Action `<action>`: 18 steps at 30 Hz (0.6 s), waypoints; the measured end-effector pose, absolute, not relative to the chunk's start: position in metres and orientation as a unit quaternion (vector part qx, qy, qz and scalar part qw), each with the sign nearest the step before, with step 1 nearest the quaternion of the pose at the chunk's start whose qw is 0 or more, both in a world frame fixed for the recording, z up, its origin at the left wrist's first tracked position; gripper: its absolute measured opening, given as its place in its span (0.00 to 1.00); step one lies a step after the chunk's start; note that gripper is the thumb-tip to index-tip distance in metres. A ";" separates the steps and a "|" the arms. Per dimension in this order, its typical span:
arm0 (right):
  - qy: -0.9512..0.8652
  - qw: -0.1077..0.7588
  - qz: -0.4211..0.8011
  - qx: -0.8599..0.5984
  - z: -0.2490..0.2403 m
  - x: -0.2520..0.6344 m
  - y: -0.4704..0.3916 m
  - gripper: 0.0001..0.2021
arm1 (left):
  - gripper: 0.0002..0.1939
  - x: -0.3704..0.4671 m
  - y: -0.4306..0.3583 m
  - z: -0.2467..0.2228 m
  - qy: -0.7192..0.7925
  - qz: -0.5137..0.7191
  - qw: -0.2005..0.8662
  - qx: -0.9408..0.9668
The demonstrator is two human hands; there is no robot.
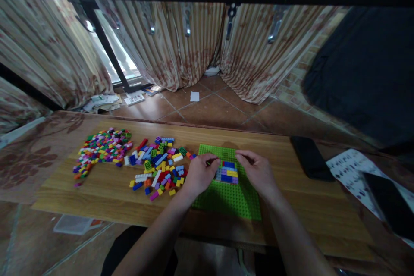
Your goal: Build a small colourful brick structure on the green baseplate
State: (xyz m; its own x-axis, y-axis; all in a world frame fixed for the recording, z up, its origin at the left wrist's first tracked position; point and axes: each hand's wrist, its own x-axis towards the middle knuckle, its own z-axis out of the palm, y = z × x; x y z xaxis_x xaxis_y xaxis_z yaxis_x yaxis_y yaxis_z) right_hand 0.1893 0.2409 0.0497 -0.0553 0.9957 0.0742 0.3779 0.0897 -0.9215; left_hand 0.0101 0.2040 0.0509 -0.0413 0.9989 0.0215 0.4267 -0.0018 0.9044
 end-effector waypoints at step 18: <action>-0.636 0.346 0.337 -0.602 0.049 0.193 0.238 0.16 | 0.14 -0.007 0.200 0.069 0.613 0.408 0.303 0.605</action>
State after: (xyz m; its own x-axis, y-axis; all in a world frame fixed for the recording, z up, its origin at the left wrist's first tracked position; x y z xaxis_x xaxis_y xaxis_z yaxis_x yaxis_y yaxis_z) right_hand 0.1932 0.2382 0.0487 -0.0354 0.9988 0.0338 0.5327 0.0475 -0.8449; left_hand -0.0070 0.2005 0.0693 -0.0835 0.9890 0.1223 0.4952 -0.0653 0.8663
